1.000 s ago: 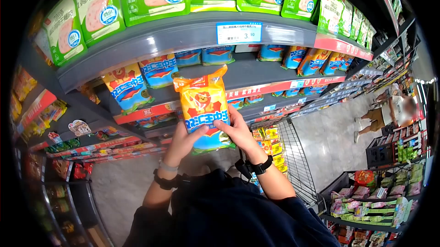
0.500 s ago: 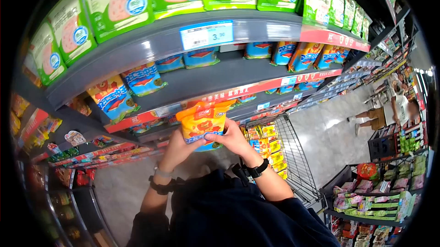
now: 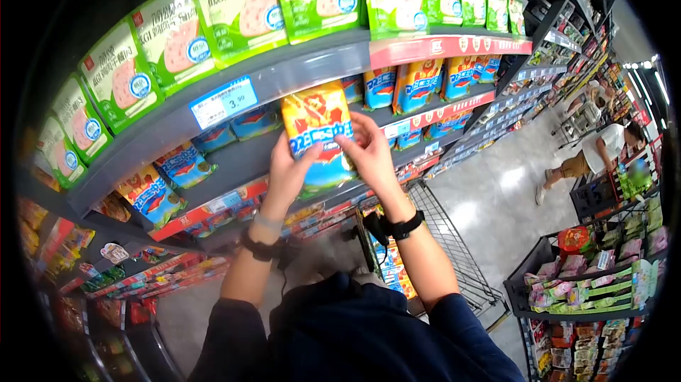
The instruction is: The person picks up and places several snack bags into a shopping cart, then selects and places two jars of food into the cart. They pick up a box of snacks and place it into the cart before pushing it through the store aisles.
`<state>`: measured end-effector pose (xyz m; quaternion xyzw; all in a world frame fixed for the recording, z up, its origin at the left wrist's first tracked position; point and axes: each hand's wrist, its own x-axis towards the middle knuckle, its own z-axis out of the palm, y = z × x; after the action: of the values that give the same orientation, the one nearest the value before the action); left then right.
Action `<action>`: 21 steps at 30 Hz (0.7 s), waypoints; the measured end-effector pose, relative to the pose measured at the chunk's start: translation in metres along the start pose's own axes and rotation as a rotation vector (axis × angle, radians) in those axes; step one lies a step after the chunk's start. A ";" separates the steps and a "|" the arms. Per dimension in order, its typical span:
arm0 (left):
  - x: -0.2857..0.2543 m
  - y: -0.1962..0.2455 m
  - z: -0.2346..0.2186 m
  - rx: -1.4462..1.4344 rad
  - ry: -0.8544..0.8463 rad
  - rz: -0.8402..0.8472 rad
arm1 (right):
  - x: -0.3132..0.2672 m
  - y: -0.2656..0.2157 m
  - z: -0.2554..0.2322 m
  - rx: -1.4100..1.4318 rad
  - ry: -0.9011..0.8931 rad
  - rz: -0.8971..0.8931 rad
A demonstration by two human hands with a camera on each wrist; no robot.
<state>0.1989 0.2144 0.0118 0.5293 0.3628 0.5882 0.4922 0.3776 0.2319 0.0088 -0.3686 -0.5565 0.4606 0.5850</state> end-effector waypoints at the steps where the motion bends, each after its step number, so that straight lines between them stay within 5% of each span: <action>1: 0.016 -0.006 0.004 -0.101 -0.027 -0.012 | 0.015 0.000 -0.009 -0.044 0.008 0.012; 5: 0.059 -0.008 0.027 -0.155 -0.040 0.093 | 0.059 -0.002 -0.027 -0.085 0.081 -0.172; 7: 0.078 -0.029 0.029 -0.093 -0.047 0.173 | 0.067 -0.011 -0.032 -0.218 0.097 -0.050; 9: 0.091 -0.045 0.030 0.374 0.103 0.301 | 0.073 0.005 -0.035 -0.299 0.132 -0.110; 11: 0.094 -0.043 0.036 0.521 0.264 0.572 | 0.075 0.026 -0.035 -0.375 0.159 -0.167; 13: 0.095 -0.051 0.030 0.460 0.304 0.412 | 0.071 0.043 -0.032 -0.747 0.309 -0.583; 17: 0.088 -0.042 0.029 0.584 0.384 0.412 | 0.063 0.039 -0.021 -0.692 0.368 -0.544; 21: 0.063 -0.028 0.008 0.566 0.226 0.247 | 0.047 0.027 -0.004 -0.612 0.444 -0.590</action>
<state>0.2153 0.2814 0.0038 0.6165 0.4972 0.5744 0.2070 0.3759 0.2852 -0.0026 -0.4396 -0.6090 -0.0002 0.6602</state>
